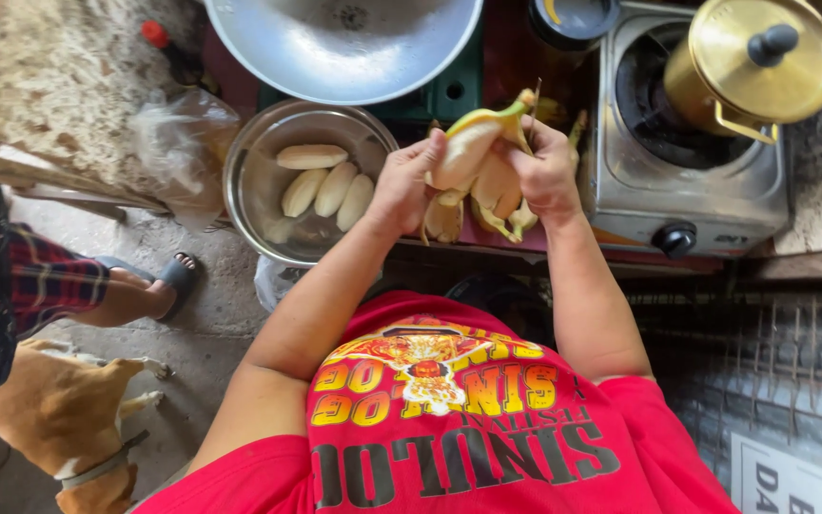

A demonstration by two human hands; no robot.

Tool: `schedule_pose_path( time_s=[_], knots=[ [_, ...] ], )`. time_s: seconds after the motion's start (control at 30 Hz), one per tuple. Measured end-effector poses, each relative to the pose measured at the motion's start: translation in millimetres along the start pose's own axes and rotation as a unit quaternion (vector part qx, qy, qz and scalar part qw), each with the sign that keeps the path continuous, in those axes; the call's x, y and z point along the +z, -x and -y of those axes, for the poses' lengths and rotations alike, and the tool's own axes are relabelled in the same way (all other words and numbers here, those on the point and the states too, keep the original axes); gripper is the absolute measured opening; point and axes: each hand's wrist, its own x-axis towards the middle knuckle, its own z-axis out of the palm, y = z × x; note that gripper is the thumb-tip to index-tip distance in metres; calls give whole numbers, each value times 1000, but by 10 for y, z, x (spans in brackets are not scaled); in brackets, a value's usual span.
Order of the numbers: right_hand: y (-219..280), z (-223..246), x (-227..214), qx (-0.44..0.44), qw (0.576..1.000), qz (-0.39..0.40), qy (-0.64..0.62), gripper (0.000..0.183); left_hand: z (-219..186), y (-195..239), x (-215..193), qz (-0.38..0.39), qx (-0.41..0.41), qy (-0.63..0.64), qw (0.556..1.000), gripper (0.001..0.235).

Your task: The person is peeling several bananas one by one, sometimes using a knife to help, and placing the peeled fruit into a metal bowl.

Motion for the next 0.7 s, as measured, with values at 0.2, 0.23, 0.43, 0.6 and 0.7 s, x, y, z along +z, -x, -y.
schedule_pose_path(
  time_s=[0.2,0.23,0.43,0.6,0.7],
  knots=[
    [46,124,2,20,982,29,-184,13,-58,7,-16,-12,-133,126,983,52],
    [54,128,-3,34,977,28,-208,13,-37,-2,-24,-8,-156,158,975,53],
    [70,378,10,82,984,7,-160,13,-71,28,81,-27,-144,103,984,55],
    [189,626,-53,54,988,60,-129,20,-198,92,53,56,69,-304,948,67],
    [103,580,-154,32,985,128,-113,29,-340,264,158,64,124,-401,905,78]
  ],
)
